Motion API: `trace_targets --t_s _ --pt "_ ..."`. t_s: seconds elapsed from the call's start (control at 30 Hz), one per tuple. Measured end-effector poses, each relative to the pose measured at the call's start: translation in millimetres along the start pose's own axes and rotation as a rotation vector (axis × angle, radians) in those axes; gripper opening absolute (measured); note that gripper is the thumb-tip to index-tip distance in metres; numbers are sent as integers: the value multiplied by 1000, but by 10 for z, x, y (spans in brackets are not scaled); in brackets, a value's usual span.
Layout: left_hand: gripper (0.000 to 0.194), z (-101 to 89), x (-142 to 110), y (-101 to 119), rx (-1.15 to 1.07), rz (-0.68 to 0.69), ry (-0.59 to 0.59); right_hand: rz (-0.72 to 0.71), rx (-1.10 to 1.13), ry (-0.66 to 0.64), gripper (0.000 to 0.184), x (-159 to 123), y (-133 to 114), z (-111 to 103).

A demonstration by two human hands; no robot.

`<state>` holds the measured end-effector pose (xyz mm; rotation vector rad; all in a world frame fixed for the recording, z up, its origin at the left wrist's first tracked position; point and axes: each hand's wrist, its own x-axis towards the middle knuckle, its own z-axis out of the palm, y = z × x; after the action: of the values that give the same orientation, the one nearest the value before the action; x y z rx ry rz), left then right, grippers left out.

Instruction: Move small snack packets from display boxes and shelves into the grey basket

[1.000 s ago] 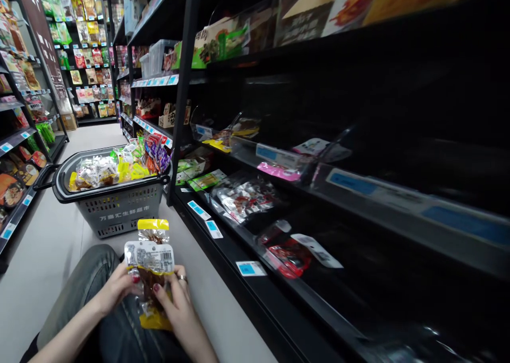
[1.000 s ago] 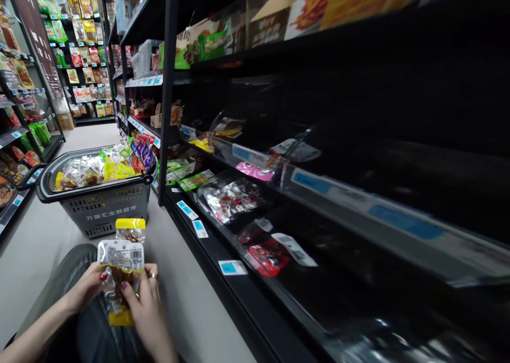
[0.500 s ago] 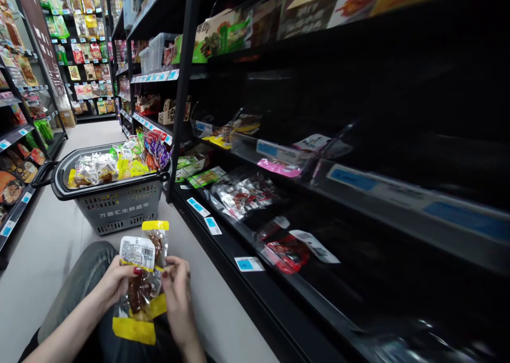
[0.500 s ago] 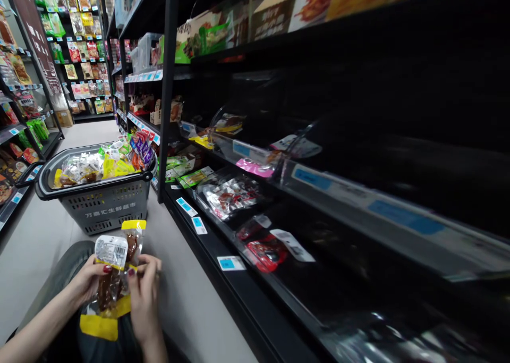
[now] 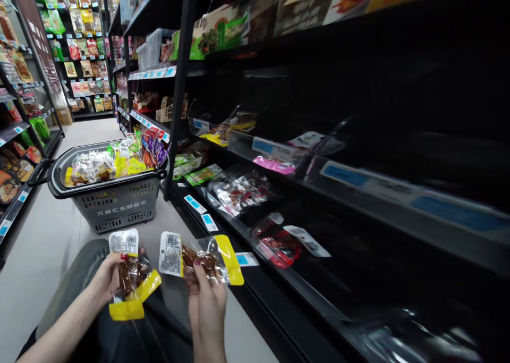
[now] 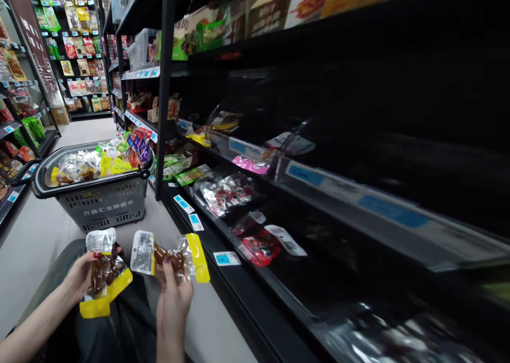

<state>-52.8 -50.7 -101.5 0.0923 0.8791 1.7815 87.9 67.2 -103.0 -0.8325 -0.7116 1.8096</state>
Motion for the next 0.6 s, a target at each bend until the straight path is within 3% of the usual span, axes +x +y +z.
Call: trace_targets --t_s 0.13,0.3,0.43,0.6 --pt "30 -1 -2 4 68 82 122 87 183 -25 34 -45 -33 63" --pt "28 109 -23 -73 216 213 147 -43 124 54 38 -127 18 175" --pt "29 143 -19 -108 276 237 143 -143 131 153 39 -140 27 195" --pt "30 128 -21 -110 272 234 150 -102 195 214 47 -90 27 145"
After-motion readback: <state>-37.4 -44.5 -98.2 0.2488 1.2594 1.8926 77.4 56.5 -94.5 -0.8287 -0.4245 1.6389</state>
